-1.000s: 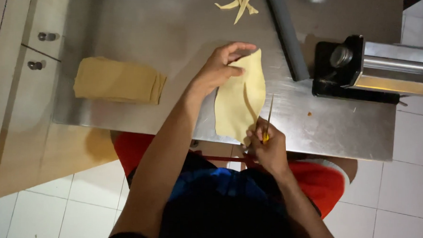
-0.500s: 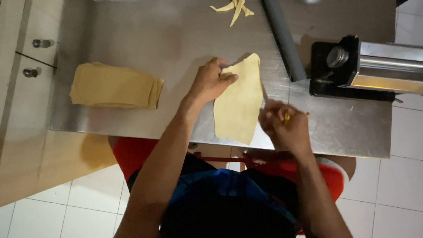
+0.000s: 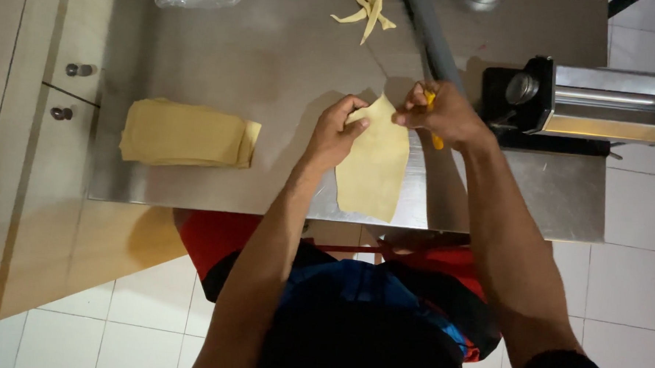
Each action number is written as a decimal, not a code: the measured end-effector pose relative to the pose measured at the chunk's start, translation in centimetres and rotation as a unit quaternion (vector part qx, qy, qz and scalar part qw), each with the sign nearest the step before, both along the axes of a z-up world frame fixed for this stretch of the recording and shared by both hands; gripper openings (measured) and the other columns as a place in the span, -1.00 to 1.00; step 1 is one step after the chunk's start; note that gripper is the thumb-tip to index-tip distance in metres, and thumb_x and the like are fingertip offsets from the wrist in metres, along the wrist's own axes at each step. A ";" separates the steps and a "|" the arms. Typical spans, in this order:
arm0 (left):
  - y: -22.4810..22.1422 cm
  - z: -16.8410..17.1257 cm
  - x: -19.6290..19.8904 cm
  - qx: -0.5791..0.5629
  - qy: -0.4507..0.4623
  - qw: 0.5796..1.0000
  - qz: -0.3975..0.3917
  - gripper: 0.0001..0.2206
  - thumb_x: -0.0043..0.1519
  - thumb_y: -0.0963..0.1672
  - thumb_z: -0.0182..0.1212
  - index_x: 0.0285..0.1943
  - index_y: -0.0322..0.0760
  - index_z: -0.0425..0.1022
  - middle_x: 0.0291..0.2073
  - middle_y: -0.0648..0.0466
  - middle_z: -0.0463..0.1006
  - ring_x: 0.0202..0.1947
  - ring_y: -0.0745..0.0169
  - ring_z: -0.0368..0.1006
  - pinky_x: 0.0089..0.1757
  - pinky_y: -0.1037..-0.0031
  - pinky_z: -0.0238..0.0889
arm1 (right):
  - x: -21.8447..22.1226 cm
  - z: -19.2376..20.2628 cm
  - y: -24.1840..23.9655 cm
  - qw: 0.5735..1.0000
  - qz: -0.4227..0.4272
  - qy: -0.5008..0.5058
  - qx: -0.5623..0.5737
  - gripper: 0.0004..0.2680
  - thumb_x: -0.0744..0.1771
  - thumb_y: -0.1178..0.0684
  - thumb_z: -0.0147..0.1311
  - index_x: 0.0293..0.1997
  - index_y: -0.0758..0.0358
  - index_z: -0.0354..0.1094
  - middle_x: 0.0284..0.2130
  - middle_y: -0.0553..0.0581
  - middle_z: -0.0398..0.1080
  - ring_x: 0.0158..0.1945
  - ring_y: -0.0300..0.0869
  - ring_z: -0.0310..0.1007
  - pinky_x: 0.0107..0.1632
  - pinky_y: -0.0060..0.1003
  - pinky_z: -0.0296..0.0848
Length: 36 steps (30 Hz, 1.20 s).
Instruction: Trimming pasta dough sheets with scissors and a knife before rolling them out with a rolling pin on a metal workbench.
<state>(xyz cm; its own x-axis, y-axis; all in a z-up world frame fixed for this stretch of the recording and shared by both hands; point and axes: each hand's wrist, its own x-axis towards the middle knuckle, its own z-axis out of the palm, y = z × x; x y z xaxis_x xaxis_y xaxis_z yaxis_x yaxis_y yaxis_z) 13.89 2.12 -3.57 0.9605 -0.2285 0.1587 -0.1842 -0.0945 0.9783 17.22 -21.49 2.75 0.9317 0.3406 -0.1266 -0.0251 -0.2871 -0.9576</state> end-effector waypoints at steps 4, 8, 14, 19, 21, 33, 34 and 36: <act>-0.1 0.0 -0.4 -0.083 0.015 0.996 -0.028 -0.77 0.35 -0.19 0.16 0.16 -0.34 0.44 -0.10 -0.19 0.56 -0.05 0.17 0.43 0.01 0.22 0.33 | -0.4 4.7 1.3 0.998 0.042 0.027 -0.024 -0.70 0.19 0.22 0.41 -0.39 0.13 0.17 -0.47 -0.06 0.24 -0.36 -0.29 0.27 -0.30 -0.45 0.19; -0.1 -1.7 -0.4 -0.142 0.038 0.988 -0.038 -0.75 0.33 -0.26 0.19 0.18 -0.40 0.42 -0.01 -0.12 0.54 0.01 0.21 0.37 0.08 0.30 0.31 | 0.4 4.0 0.7 0.995 0.061 0.078 0.026 -0.66 0.18 0.29 0.42 -0.44 0.13 0.12 -0.42 -0.07 0.27 -0.34 -0.30 0.30 -0.26 -0.50 0.25; -0.6 -1.2 -0.2 -0.182 0.061 0.981 -0.026 -0.72 0.30 -0.25 0.23 0.20 -0.36 0.44 -0.11 -0.08 0.58 -0.10 0.23 0.48 -0.02 0.40 0.40 | 1.7 1.5 -0.7 0.995 0.016 0.085 0.057 -0.65 0.18 0.32 0.43 -0.38 0.11 0.14 -0.39 -0.02 0.29 -0.38 -0.28 0.35 -0.29 -0.43 0.34; -1.8 0.7 -1.3 0.020 -0.014 0.982 0.186 -0.67 0.32 -0.20 0.24 0.27 -0.25 0.40 -0.04 -0.21 0.62 0.06 -0.23 0.55 0.00 0.15 0.48 | 3.3 -3.4 -1.6 0.991 -0.025 -0.074 -0.106 -0.67 0.15 0.20 0.45 -0.45 0.09 0.15 -0.31 0.12 0.53 -0.30 -0.10 0.47 -0.24 -0.29 0.37; -2.1 0.3 -1.1 0.024 -0.016 0.980 0.195 -0.71 0.32 -0.20 0.24 0.23 -0.23 0.44 -0.06 -0.17 0.64 0.03 -0.17 0.57 -0.03 0.18 0.50 | 3.3 -2.9 -1.5 0.992 -0.031 -0.080 -0.090 -0.68 0.16 0.24 0.41 -0.46 0.11 0.13 -0.35 0.08 0.49 -0.28 -0.15 0.45 -0.22 -0.33 0.38; -3.4 2.4 -3.0 0.213 -0.218 0.922 0.240 -0.63 0.19 -0.26 0.31 0.19 -0.23 0.44 0.05 -0.02 0.49 0.21 -0.10 0.37 0.19 0.10 0.21 | 4.8 -3.7 -1.8 0.956 -0.024 -0.191 -0.222 -0.82 0.26 0.22 0.22 -0.43 0.21 0.19 -0.49 0.28 0.44 -0.36 0.17 0.51 -0.32 -0.09 0.39; -3.9 3.8 -3.7 0.280 -0.226 0.909 0.212 -0.52 0.14 -0.24 0.39 0.28 -0.23 0.41 0.18 -0.10 0.45 0.31 -0.24 0.28 0.22 -0.02 0.16 | 4.7 -3.6 -1.9 0.951 -0.024 -0.183 -0.247 -0.83 0.29 0.16 0.20 -0.42 0.21 0.21 -0.52 0.29 0.41 -0.38 0.18 0.50 -0.34 -0.07 0.37; -5.3 5.4 -5.2 0.336 -0.162 0.918 0.138 -0.45 0.23 -0.15 0.28 0.42 -0.31 0.23 0.37 -0.18 0.19 0.45 -0.27 0.03 0.32 -0.06 -0.06 | 3.4 -0.9 -1.4 0.958 -0.006 -0.156 -0.241 -0.86 0.30 0.15 0.19 -0.38 0.25 0.24 -0.49 0.28 0.41 -0.35 0.15 0.49 -0.30 -0.08 0.37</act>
